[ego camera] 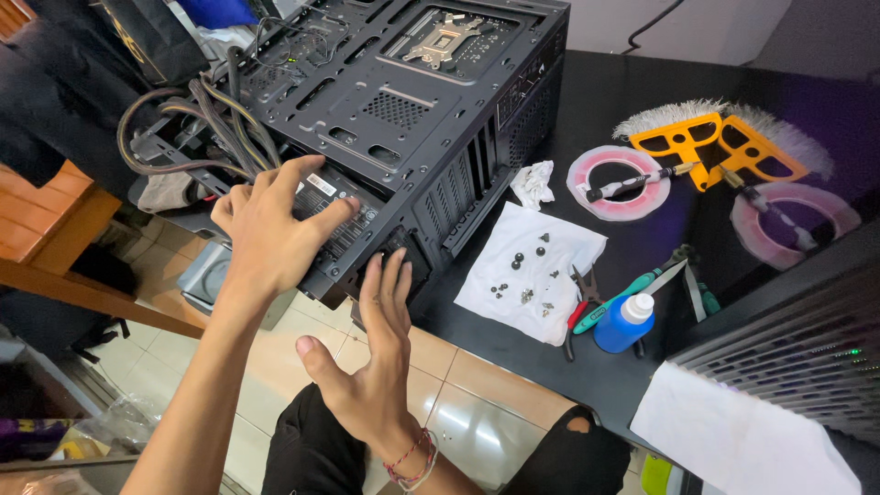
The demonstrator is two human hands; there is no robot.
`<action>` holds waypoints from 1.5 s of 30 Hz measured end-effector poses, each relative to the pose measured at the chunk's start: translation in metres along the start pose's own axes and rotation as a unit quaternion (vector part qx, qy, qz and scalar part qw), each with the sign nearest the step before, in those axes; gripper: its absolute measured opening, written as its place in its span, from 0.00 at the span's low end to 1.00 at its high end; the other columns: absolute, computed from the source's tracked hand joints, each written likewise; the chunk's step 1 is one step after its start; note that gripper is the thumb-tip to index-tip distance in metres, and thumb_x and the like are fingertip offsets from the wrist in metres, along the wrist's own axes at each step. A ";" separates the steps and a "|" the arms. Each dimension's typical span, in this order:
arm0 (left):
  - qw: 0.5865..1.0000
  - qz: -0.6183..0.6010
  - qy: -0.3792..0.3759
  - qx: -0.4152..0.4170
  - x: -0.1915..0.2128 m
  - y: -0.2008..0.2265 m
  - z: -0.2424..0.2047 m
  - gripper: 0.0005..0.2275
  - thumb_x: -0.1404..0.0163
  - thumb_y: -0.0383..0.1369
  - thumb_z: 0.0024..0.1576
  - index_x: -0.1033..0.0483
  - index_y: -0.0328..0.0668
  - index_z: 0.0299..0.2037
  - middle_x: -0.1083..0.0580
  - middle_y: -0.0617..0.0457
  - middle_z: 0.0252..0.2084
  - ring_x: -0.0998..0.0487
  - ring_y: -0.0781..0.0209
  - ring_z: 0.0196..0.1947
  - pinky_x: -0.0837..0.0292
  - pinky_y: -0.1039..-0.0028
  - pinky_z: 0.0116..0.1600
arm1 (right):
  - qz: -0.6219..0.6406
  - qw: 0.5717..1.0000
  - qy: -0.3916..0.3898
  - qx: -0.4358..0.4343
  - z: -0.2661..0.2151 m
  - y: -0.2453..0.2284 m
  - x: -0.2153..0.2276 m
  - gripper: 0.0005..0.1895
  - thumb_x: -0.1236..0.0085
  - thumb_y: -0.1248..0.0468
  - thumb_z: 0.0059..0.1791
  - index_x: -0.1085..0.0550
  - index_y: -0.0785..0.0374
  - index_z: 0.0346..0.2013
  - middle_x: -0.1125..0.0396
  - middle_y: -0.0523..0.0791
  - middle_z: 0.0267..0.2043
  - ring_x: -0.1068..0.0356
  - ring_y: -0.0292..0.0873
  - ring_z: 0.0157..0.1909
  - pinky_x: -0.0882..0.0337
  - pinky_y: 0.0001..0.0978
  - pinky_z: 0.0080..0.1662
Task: The person organizes cables inside a computer case and then installs a power supply unit. They route cables through the case and secure the power supply into its bay.
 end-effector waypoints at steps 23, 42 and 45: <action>0.995 0.034 0.071 -0.060 -0.008 -0.013 0.002 0.30 0.51 0.61 0.53 0.23 0.64 0.64 0.33 0.45 0.67 0.40 0.30 0.64 0.56 0.44 0.68 | -0.007 0.978 0.209 -0.011 0.002 0.041 0.018 0.13 0.51 0.62 0.54 0.27 0.60 0.52 0.32 0.49 0.67 0.33 0.47 0.68 0.38 0.40 0.65; 0.925 -0.212 -0.029 -0.314 0.009 -0.036 0.037 0.03 0.42 0.33 0.56 0.17 0.52 0.38 0.20 0.61 0.44 0.22 0.48 0.38 0.33 0.54 0.45 | -0.205 0.953 0.196 0.106 0.070 -0.042 0.012 0.18 0.51 0.61 0.58 0.35 0.63 0.24 0.39 0.46 0.29 0.39 0.41 0.34 0.40 0.31 0.40; 0.942 -0.141 -0.051 -0.298 0.005 -0.054 0.057 0.12 0.43 0.32 0.56 0.19 0.51 0.50 0.27 0.56 0.54 0.29 0.45 0.48 0.35 0.50 0.54 | -0.307 0.929 0.181 0.099 0.093 -0.063 0.007 0.09 0.45 0.64 0.54 0.29 0.62 0.30 0.35 0.47 0.35 0.32 0.45 0.42 0.32 0.34 0.50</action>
Point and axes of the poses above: each hand's wrist, its own z-axis towards the middle knuckle, its own x-axis out of the back of the hand, y = z × x, the point moved 8 cm from there along z, towards the middle knuckle
